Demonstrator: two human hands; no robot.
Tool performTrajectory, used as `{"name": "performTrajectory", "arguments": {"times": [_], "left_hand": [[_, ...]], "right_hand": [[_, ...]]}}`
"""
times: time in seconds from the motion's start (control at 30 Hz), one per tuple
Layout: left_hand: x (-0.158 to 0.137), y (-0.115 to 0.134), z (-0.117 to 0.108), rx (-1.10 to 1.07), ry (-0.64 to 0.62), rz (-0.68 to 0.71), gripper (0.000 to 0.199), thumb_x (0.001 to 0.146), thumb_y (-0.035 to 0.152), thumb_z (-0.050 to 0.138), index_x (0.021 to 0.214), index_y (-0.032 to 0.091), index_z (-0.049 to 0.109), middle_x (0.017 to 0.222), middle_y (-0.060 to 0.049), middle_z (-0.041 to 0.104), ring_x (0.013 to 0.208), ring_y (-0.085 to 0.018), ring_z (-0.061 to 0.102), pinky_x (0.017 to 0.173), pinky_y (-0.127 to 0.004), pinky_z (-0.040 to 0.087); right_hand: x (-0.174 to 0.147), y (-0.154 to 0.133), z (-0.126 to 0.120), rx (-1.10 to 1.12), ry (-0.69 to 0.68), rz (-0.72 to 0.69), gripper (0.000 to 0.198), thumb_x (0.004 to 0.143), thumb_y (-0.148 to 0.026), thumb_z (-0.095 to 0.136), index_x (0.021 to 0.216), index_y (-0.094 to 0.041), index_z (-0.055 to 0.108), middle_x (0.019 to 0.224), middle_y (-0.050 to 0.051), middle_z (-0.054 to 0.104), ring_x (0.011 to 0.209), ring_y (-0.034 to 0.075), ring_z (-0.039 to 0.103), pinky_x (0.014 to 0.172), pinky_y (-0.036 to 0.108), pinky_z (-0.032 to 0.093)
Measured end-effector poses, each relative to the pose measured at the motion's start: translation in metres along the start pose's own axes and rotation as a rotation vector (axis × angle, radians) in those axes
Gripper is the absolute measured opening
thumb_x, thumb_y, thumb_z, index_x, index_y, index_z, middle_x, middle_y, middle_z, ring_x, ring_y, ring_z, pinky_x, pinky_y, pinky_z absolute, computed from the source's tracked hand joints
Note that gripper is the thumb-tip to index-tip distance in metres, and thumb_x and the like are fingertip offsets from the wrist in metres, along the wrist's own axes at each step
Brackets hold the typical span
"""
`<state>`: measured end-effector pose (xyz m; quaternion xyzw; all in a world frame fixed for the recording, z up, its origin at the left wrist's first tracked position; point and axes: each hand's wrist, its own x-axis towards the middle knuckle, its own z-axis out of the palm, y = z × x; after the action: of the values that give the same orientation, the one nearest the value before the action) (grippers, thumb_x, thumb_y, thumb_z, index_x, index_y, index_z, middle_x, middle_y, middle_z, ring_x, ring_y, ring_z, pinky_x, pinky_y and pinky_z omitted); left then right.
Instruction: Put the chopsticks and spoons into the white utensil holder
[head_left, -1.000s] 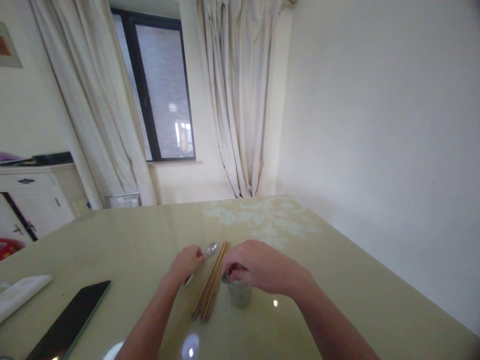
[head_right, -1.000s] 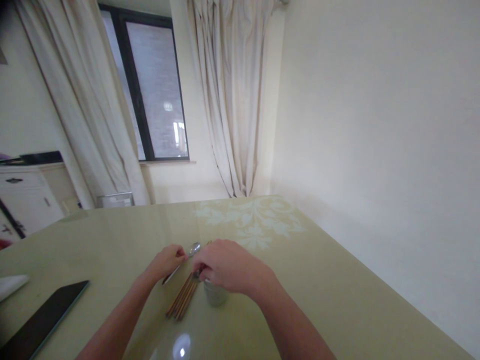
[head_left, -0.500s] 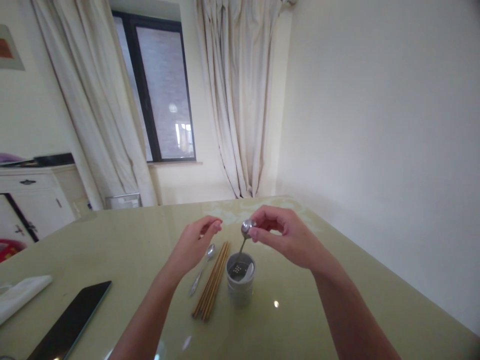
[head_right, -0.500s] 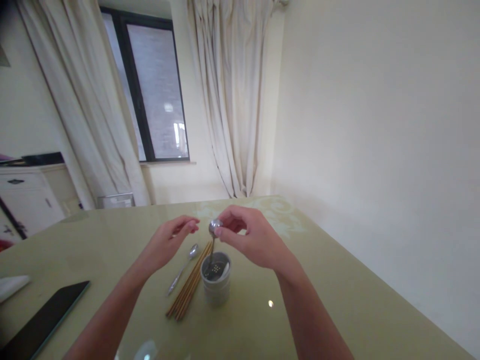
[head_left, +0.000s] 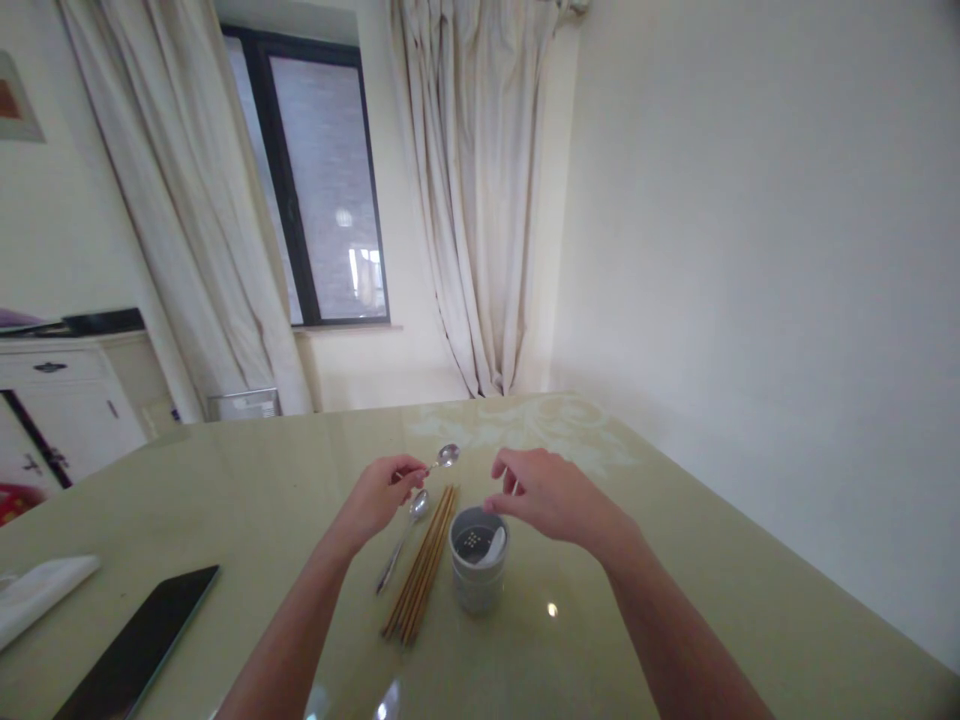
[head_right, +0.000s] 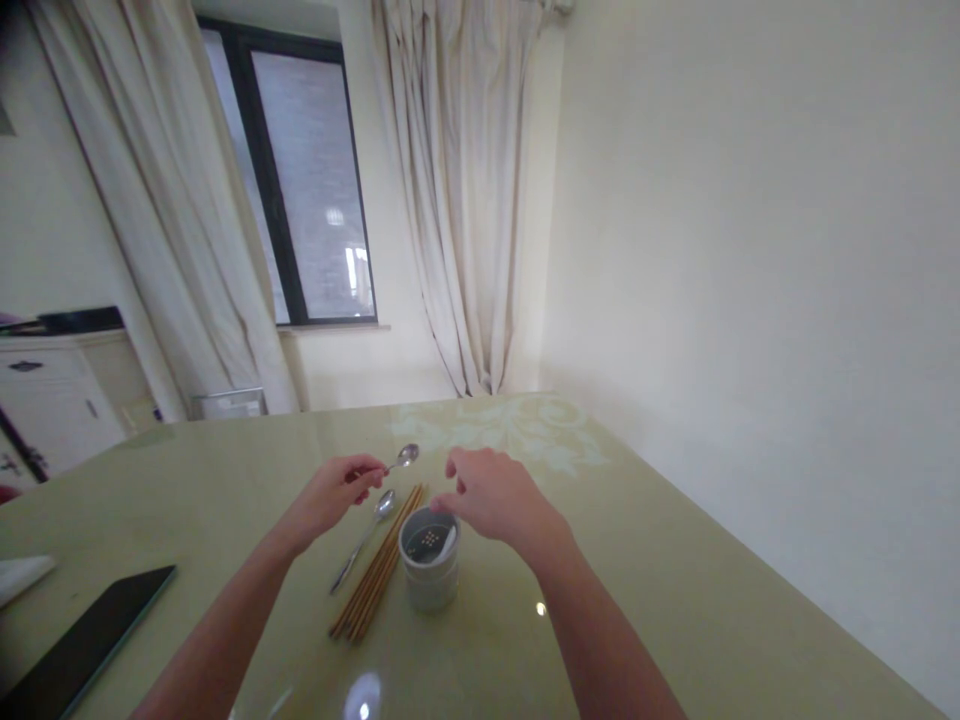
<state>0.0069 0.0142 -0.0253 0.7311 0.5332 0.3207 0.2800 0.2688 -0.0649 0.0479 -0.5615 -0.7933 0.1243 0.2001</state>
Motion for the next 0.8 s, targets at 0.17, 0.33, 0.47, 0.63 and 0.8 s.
{"name": "performTrajectory", "arguments": {"times": [0.17,0.33,0.47,0.63,0.8], "left_hand": [[0.008,-0.055,0.014,0.352,-0.003,-0.218,0.029,0.095,0.030,0.052,0.093,0.018,0.077,0.085,-0.005,0.079,0.070,-0.018,0.070,0.068,-0.027,0.044],[0.005,-0.078,0.021,0.441,-0.049,-0.260,0.024,0.094,0.027,0.056,0.091,0.018,0.078,0.086,-0.008,0.081,0.081,-0.021,0.074,0.070,-0.027,0.044],[0.006,-0.085,0.022,0.486,-0.054,-0.262,0.021,0.094,0.026,0.059,0.096,0.019,0.079,0.102,-0.010,0.082,0.097,-0.024,0.075,0.079,-0.029,0.047],[0.007,-0.086,0.022,0.504,-0.061,-0.257,0.020,0.094,0.026,0.061,0.101,0.021,0.079,0.110,-0.010,0.081,0.106,-0.024,0.074,0.087,-0.028,0.048],[0.004,-0.080,0.023,0.524,-0.066,-0.273,0.016,0.091,0.025,0.065,0.096,0.023,0.080,0.106,-0.009,0.082,0.103,-0.024,0.074,0.084,-0.029,0.049]], "right_hand": [[0.005,-0.006,0.019,-0.300,-0.177,0.082,0.053,0.077,-0.061,0.082,0.104,-0.016,0.075,0.104,0.016,0.079,0.096,0.037,0.075,0.074,0.039,0.053],[0.008,-0.011,0.022,-0.345,-0.227,0.089,0.050,0.074,-0.054,0.085,0.106,-0.016,0.077,0.104,0.018,0.080,0.098,0.038,0.076,0.076,0.040,0.055],[0.006,-0.012,0.021,-0.366,-0.241,0.079,0.040,0.075,-0.038,0.084,0.108,-0.017,0.076,0.106,0.017,0.079,0.097,0.036,0.076,0.073,0.037,0.053],[0.004,-0.011,0.022,-0.385,-0.244,0.065,0.035,0.075,-0.020,0.076,0.109,-0.018,0.073,0.106,0.016,0.079,0.097,0.034,0.076,0.070,0.034,0.050],[0.002,-0.011,0.022,-0.404,-0.224,0.048,0.034,0.077,-0.011,0.069,0.110,-0.017,0.071,0.105,0.017,0.078,0.098,0.033,0.075,0.069,0.033,0.047]]}}
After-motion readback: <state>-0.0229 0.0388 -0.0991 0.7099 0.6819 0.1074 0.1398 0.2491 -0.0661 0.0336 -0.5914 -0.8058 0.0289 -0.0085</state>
